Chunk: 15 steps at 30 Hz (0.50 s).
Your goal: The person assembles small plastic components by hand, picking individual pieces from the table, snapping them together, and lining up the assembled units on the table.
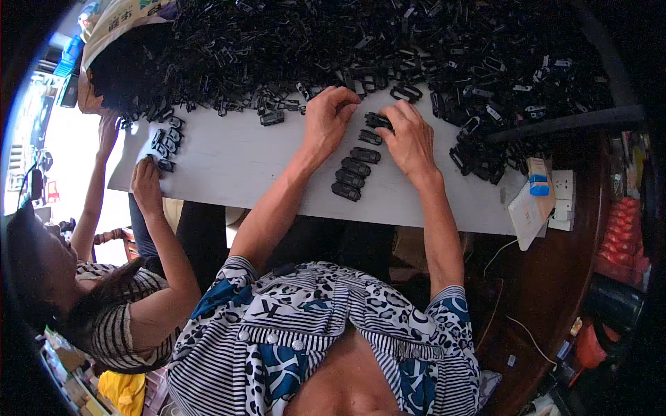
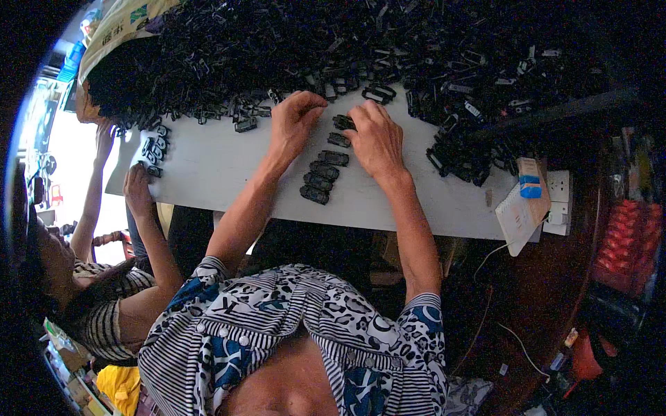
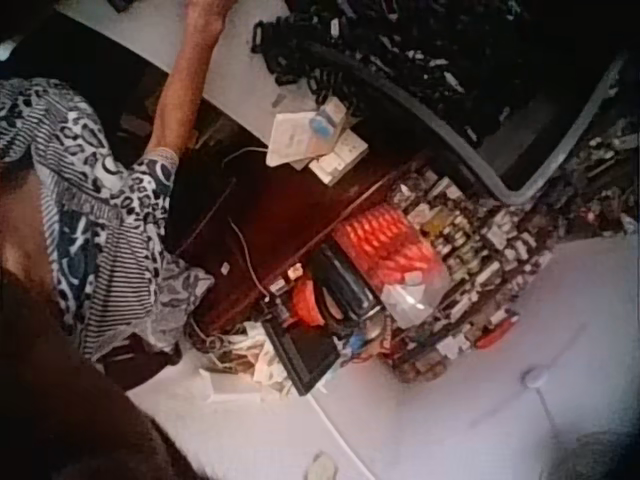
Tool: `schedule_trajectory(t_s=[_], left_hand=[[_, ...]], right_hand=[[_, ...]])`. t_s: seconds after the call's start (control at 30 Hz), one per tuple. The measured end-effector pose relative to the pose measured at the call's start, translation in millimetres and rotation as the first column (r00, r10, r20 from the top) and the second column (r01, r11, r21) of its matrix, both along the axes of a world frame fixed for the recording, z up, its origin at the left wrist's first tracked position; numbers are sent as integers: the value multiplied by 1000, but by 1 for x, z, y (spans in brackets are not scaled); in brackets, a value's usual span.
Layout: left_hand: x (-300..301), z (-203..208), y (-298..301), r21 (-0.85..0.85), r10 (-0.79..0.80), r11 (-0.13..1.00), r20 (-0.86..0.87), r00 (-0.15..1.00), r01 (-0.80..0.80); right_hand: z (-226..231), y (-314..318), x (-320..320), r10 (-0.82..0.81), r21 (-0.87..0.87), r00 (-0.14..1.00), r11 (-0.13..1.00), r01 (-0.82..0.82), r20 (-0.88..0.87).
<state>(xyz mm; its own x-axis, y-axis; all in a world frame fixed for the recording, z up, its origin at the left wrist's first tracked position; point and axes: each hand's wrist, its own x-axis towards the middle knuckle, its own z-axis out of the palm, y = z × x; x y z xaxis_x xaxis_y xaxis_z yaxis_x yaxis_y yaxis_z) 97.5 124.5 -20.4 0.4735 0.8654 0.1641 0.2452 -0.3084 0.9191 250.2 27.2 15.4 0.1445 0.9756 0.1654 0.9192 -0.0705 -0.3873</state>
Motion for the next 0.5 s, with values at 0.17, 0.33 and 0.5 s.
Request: schedule_trajectory(t_s=[0.17,0.33,0.5], left_hand=[[-3,3,1,17,2,1000,-17,1000,-2],[-3,3,1,24,11,1000,-20,1000,-10],[-4,6,-1,86,-4,996,-64,998,9]], right_hand=[[2,0,0,-29,41,997,999,32,-75],[-2,4,18,-74,40,993,996,78,-92],[-4,25,45,-137,180,981,977,111,137]])
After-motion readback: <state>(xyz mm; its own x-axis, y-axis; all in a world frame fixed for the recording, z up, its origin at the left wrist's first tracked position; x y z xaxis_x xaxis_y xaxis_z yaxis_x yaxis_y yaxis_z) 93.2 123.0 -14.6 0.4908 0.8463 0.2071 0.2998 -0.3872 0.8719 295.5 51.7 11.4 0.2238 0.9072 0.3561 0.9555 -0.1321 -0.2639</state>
